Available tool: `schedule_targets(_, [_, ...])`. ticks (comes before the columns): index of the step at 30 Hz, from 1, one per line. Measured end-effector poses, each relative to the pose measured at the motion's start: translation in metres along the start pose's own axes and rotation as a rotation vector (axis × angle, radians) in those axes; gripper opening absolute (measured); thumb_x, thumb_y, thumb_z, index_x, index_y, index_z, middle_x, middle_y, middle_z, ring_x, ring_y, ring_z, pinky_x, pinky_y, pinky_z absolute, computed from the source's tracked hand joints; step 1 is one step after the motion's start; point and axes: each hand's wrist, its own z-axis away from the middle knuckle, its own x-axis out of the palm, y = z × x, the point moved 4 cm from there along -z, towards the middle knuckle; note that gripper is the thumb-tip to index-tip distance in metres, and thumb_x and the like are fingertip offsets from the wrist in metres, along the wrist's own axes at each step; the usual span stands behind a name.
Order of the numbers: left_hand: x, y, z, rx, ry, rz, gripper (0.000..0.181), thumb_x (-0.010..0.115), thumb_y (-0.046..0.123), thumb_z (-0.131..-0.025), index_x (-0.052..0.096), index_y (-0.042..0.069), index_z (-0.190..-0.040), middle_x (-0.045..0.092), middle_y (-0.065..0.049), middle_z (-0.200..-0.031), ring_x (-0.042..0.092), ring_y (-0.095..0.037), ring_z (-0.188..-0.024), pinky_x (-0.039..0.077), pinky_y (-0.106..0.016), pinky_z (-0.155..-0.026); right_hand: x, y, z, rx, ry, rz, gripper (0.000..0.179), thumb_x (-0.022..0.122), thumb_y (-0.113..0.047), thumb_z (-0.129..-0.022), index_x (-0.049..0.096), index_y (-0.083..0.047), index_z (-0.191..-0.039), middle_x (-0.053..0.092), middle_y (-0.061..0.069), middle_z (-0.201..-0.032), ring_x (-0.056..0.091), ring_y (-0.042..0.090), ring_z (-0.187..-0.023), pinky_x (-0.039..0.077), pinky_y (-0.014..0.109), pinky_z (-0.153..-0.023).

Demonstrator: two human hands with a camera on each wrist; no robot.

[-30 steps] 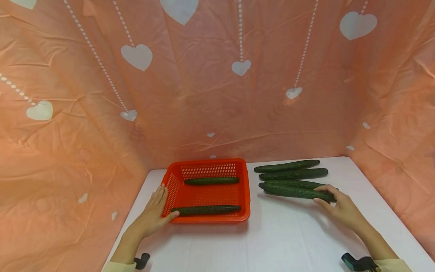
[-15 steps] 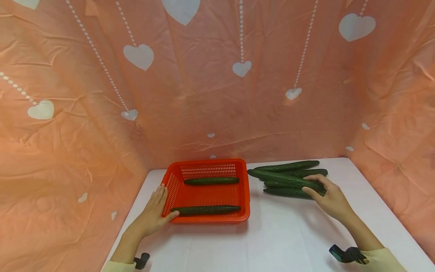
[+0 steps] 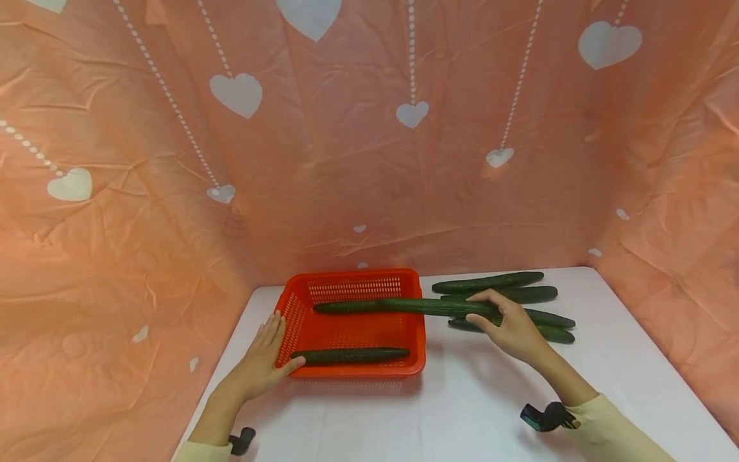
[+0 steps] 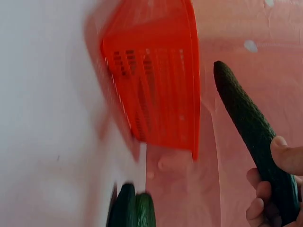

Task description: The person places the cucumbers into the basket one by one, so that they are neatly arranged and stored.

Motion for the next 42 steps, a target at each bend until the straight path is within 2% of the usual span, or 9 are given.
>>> schedule_targets(7, [0.000,0.000,-0.001,-0.006,-0.005,0.014,0.108,0.066,0.060,-0.101,0.015,-0.009,-0.167,0.000,-0.026,-0.178,-0.002,-0.047,-0.164,0.002,-0.059,-0.133,0.026,-0.019,-0.017,-0.047,-0.032,-0.042,0.034,0.087,-0.019,-0.092,0.073,-0.016,-0.123,0.077,0.008,-0.122,0.072,0.030,-0.112,0.059,0.059,-0.097])
schedule_targets(13, [0.000,0.001,0.000,-0.005,-0.004,0.013,0.108,0.066,0.059,-0.101,0.016,-0.010,-0.167,0.001,-0.027,-0.178,-0.001,-0.048,-0.164,0.005,-0.062,-0.132,0.049,-0.033,-0.026,-0.044,-0.095,-0.076,0.034,0.086,-0.018,-0.093,0.073,-0.012,-0.124,0.076,0.006,-0.116,0.055,0.017,-0.074,0.051,0.030,-0.067])
schedule_targets(20, [-0.001,0.001,0.000,-0.010,-0.007,0.006,0.108,0.066,0.060,-0.101,0.015,-0.009,-0.167,0.001,-0.026,-0.178,-0.001,-0.048,-0.164,0.006,-0.066,-0.130,0.078,-0.047,-0.038,-0.035,-0.142,-0.111,0.033,0.085,-0.019,-0.094,0.073,-0.012,-0.124,0.076,0.005,-0.121,0.069,0.024,-0.108,0.061,0.052,-0.095])
schedule_targets(26, [-0.001,0.001,0.000,-0.011,-0.011,0.016,0.108,0.066,0.059,-0.101,0.015,-0.010,-0.167,0.000,-0.027,-0.178,-0.002,-0.048,-0.164,0.006,-0.066,-0.130,0.103,-0.056,-0.045,-0.043,-0.201,-0.119,0.031,0.083,-0.021,-0.096,0.073,-0.009,-0.124,0.076,0.008,-0.118,0.055,0.010,-0.077,0.059,0.044,-0.088])
schedule_targets(29, [-0.002,0.001,0.000,-0.011,-0.008,0.012,0.109,0.066,0.059,-0.101,0.016,-0.010,-0.167,0.001,-0.027,-0.178,-0.001,-0.048,-0.164,0.007,-0.066,-0.130,0.115,-0.060,-0.048,-0.025,-0.233,-0.121,0.031,0.082,-0.022,-0.097,0.073,-0.009,-0.124,0.074,0.010,-0.101,0.042,0.010,-0.065,0.054,0.041,-0.082])
schedule_targets(33, [-0.002,0.002,0.000,-0.008,-0.006,0.009,0.109,0.066,0.060,-0.100,0.016,-0.010,-0.167,0.002,-0.028,-0.177,-0.001,-0.049,-0.163,0.008,-0.067,-0.130,0.130,-0.066,-0.052,0.003,-0.240,-0.121,0.029,0.082,-0.022,-0.097,0.073,-0.009,-0.121,0.076,0.012,-0.105,0.061,0.019,-0.080,0.056,0.046,-0.090])
schedule_targets(37, [-0.001,0.002,-0.001,-0.004,-0.001,0.022,0.109,0.066,0.059,-0.101,0.015,-0.011,-0.167,0.001,-0.028,-0.177,-0.001,-0.049,-0.163,0.006,-0.065,-0.131,0.142,-0.073,-0.054,0.012,-0.244,-0.124,0.026,0.083,-0.020,-0.096,0.073,-0.009,-0.117,0.076,0.014,-0.124,0.070,0.031,-0.112,0.057,0.054,-0.101])
schedule_targets(40, [0.000,0.002,0.000,-0.004,0.000,0.028,0.109,0.066,0.059,-0.101,0.015,-0.010,-0.167,0.001,-0.027,-0.178,-0.001,-0.049,-0.163,0.005,-0.063,-0.132,0.150,-0.078,-0.054,0.023,-0.274,-0.114,0.025,0.082,-0.021,-0.097,0.072,-0.009,-0.117,0.076,0.013,-0.123,0.069,0.027,-0.108,0.058,0.052,-0.099])
schedule_targets(42, [0.000,0.001,0.000,-0.001,0.001,0.026,0.109,0.066,0.060,-0.101,0.015,-0.010,-0.167,0.001,-0.028,-0.177,-0.001,-0.049,-0.163,0.005,-0.063,-0.132,0.155,-0.081,-0.054,0.029,-0.298,-0.104,0.026,0.081,-0.022,-0.098,0.072,-0.008,-0.119,0.076,0.013,-0.110,0.065,0.021,-0.093,0.058,0.046,-0.091])
